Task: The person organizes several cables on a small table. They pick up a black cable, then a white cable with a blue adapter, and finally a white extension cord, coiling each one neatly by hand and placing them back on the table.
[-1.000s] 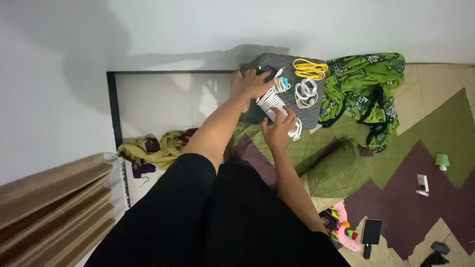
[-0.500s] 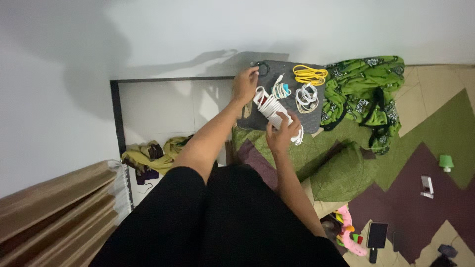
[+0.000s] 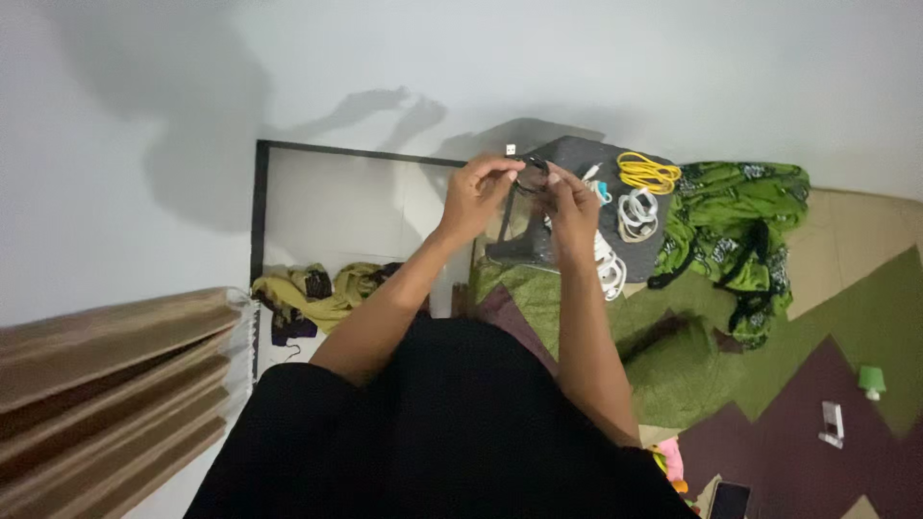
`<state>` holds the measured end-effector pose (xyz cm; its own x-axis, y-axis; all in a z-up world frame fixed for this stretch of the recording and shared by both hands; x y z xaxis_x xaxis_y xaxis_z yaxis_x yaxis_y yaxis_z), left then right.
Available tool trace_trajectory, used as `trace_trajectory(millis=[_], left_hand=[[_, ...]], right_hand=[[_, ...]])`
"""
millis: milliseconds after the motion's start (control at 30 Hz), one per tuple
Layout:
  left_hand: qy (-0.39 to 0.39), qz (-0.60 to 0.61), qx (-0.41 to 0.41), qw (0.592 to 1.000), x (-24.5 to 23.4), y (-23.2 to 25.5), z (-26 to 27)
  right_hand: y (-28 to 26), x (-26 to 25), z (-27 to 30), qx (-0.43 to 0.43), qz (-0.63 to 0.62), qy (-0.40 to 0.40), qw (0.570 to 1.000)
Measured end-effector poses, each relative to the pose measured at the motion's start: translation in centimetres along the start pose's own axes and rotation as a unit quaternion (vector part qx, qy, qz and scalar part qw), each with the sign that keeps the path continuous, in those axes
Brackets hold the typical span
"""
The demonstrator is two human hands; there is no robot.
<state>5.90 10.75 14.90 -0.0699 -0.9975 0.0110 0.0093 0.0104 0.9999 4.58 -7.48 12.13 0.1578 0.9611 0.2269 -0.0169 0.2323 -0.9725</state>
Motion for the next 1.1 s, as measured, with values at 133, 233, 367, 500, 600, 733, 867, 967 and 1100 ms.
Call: trace_trajectory(millis=[133, 233, 367, 500, 600, 733, 867, 967, 1100], left_hand=[[0.023, 0.073, 0.042, 0.996, -2.9, 3.8, 1.9], [0.026, 0.144, -0.011, 0.989, -5.0, 5.2, 2.8], [0.032, 0.162, -0.038, 0.985, -7.1, 7.1, 3.8], [0.042, 0.159, -0.050, 0.985, -8.9, 8.4, 4.7], [0.040, 0.176, -0.042, 0.983, -9.9, 9.1, 5.3], [0.057, 0.164, -0.014, 0.985, -11.0, 9.9, 5.9], [0.082, 0.123, -0.013, 0.989, -11.5, 10.4, 6.0], [0.090, 0.119, -0.004, 0.989, -11.7, 10.8, 5.9], [0.101, 0.094, -0.029, 0.990, -11.5, 10.6, 5.8]], right_hand=[[-3.4, 3.7, 0.7, -0.031, -0.016, -0.029, 0.999], [-5.2, 6.0, 1.3, -0.022, -0.043, -0.037, 0.998], [-7.5, 9.5, 2.3, -0.005, -0.124, -0.064, 0.990], [-9.6, 11.9, 3.1, 0.006, -0.180, -0.085, 0.980], [-10.6, 13.4, 3.6, -0.015, -0.122, -0.122, 0.985], [-10.7, 14.5, 3.5, -0.031, 0.008, -0.158, 0.987], [-10.9, 15.4, 3.6, -0.018, -0.040, -0.200, 0.979], [-10.9, 15.2, 3.5, -0.003, -0.005, -0.164, 0.986], [-12.1, 16.1, 3.7, -0.026, -0.067, -0.186, 0.980]])
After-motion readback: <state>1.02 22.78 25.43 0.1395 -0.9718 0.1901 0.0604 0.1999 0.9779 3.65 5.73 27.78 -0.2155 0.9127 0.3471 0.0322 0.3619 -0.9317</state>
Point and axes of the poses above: each hand's wrist, its own z-axis away from the middle knuckle, its own x-axis out of the palm, y = z × x, the point moved 8 cm from there along -z, towards the middle knuckle, and after that the axes turned 11 degrees about -x, right-handed, at the moved point
